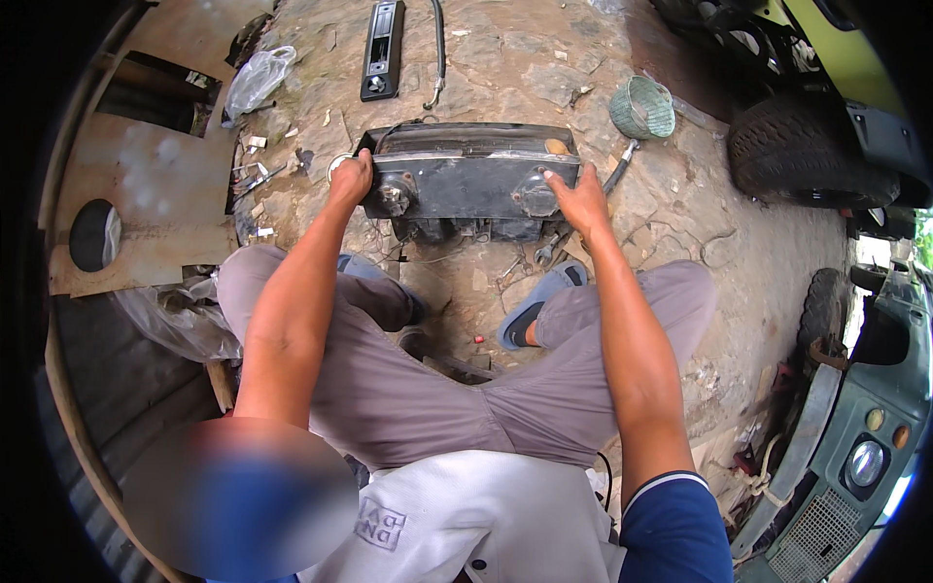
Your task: The person disassembles and inspects an automotive blower motor housing and heater core assembly by hand, removing the motor and internal components while using a screwdriver to pry and loosen parts.
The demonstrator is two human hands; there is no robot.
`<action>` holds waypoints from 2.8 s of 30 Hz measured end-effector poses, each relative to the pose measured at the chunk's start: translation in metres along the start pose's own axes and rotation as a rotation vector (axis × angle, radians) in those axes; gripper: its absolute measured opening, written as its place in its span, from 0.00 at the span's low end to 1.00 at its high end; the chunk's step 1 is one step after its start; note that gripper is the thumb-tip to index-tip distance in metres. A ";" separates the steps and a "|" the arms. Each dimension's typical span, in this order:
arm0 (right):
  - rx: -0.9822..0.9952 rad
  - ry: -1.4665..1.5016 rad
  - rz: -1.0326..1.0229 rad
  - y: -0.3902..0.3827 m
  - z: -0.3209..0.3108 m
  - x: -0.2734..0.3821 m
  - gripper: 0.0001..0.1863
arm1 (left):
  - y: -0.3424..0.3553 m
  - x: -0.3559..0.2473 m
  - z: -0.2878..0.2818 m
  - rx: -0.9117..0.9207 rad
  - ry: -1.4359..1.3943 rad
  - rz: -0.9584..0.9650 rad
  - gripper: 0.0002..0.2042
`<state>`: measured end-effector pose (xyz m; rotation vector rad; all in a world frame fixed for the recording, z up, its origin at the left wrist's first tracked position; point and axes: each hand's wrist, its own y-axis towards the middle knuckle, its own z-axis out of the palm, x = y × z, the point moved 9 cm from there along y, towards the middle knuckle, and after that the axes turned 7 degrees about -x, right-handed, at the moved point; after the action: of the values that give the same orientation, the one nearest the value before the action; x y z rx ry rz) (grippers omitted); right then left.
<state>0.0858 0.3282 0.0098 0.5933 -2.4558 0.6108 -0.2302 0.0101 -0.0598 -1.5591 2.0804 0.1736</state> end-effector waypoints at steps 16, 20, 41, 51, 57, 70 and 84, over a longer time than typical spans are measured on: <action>-0.222 -0.242 -0.034 -0.054 0.022 0.029 0.37 | 0.000 0.006 0.007 0.036 -0.053 -0.101 0.35; -0.325 -0.219 -0.133 -0.057 0.029 0.026 0.37 | -0.005 0.000 0.002 0.055 -0.079 -0.141 0.38; -0.388 -0.091 -0.129 -0.070 0.027 0.017 0.35 | -0.058 0.001 -0.027 0.318 -0.018 -0.080 0.44; -0.346 -0.081 -0.082 -0.071 0.029 0.020 0.36 | -0.075 0.017 0.010 0.208 -0.165 0.072 0.35; -0.387 -0.057 -0.139 -0.070 0.025 0.012 0.34 | -0.086 -0.011 -0.006 0.168 -0.107 0.151 0.32; -0.356 -0.039 -0.066 -0.065 0.032 0.008 0.35 | -0.068 0.013 0.008 0.316 -0.278 -0.025 0.25; -0.372 -0.046 -0.105 -0.067 0.030 0.012 0.33 | -0.061 0.015 -0.043 -0.239 -0.394 -0.099 0.11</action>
<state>0.1002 0.2548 0.0135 0.5824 -2.4742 0.0931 -0.1913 -0.0400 -0.0179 -1.6055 1.7183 0.6590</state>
